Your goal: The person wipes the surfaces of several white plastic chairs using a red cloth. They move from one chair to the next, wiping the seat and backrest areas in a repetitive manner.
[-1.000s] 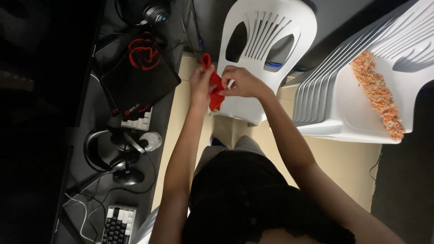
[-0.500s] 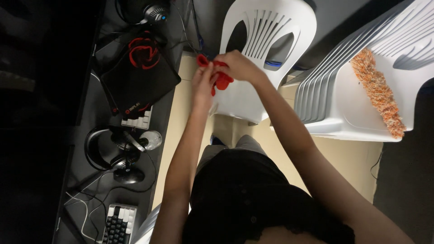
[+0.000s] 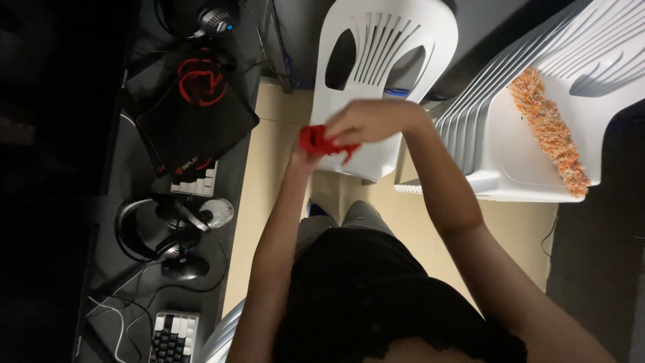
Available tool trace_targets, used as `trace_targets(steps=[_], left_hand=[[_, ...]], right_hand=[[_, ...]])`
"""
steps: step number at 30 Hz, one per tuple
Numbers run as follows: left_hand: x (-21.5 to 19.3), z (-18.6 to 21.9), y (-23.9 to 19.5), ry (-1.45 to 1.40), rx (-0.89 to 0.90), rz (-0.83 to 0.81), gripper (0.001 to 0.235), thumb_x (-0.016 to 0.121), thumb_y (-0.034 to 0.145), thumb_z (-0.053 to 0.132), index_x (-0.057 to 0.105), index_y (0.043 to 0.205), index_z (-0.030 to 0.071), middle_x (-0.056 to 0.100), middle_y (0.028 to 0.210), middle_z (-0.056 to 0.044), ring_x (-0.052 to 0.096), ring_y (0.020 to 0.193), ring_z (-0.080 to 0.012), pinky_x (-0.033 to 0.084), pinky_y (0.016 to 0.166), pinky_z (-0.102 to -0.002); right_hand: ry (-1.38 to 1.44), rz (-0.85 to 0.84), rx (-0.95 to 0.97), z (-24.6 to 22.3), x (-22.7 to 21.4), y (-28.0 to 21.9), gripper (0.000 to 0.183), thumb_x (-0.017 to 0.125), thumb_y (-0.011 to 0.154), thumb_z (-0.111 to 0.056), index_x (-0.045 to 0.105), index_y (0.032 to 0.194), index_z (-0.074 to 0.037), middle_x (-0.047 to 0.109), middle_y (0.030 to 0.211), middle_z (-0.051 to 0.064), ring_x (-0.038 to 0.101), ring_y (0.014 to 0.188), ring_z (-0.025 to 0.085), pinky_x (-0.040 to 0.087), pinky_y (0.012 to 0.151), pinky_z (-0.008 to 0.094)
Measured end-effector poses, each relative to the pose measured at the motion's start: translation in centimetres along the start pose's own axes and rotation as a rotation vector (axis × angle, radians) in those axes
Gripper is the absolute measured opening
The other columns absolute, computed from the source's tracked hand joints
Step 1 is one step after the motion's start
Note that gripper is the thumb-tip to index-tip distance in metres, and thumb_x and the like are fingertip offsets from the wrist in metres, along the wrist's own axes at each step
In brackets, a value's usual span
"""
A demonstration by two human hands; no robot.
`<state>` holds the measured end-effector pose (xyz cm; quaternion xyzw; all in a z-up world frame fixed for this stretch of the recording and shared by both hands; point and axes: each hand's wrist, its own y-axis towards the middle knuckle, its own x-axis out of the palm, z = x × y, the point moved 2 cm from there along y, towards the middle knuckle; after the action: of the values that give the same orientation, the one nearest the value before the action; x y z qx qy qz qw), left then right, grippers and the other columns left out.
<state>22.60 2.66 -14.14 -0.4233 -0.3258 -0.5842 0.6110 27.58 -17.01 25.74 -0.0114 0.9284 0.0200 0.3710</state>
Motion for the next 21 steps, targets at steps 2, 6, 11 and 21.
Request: trace_targets(steps=[2,6,11,21], left_hand=[[-0.6,0.5,0.2,-0.007,0.044,-0.058,0.061,0.049,0.100,0.054,0.061,0.136,0.007,0.064,0.138,-0.015,0.060,0.128,-0.0325,0.049,0.113,-0.052],[-0.9,1.8,0.3,-0.117,0.013,0.240,0.074,0.044,0.093,0.066,0.062,0.136,0.008,0.067,0.133,-0.013,0.063,0.121,-0.0341,0.052,0.105,-0.053],[4.8,3.4,-0.3,-0.154,0.017,0.231,0.066,0.054,0.098,0.059,0.060,0.138,0.007,0.067,0.132,-0.013,0.063,0.120,-0.0327,0.053,0.103,-0.050],[19.5,2.7,-3.1,0.350,-0.102,0.250,0.059,0.070,0.098,0.038,0.058,0.144,0.003,0.067,0.134,-0.012,0.061,0.122,-0.0262,0.049,0.101,-0.041]], right_hand=[[0.057,-0.058,-0.005,-0.9,0.6,-1.3,0.021,0.058,0.103,-0.022,0.070,0.101,-0.004,0.069,0.087,0.008,0.067,0.075,0.019,0.055,0.070,0.035],[0.240,-0.141,-0.190,-4.5,0.5,-4.1,0.018,0.059,0.101,-0.016,0.067,0.103,0.000,0.069,0.095,0.010,0.068,0.081,0.018,0.055,0.069,0.034],[0.460,-0.247,-0.387,-4.3,1.1,-7.5,0.020,0.059,0.104,-0.017,0.068,0.107,0.001,0.068,0.093,0.011,0.067,0.085,0.021,0.054,0.070,0.035],[0.206,-0.193,-0.134,1.1,0.1,-8.9,0.019,0.061,0.102,-0.020,0.072,0.101,-0.005,0.074,0.085,0.009,0.068,0.071,0.019,0.052,0.065,0.035]])
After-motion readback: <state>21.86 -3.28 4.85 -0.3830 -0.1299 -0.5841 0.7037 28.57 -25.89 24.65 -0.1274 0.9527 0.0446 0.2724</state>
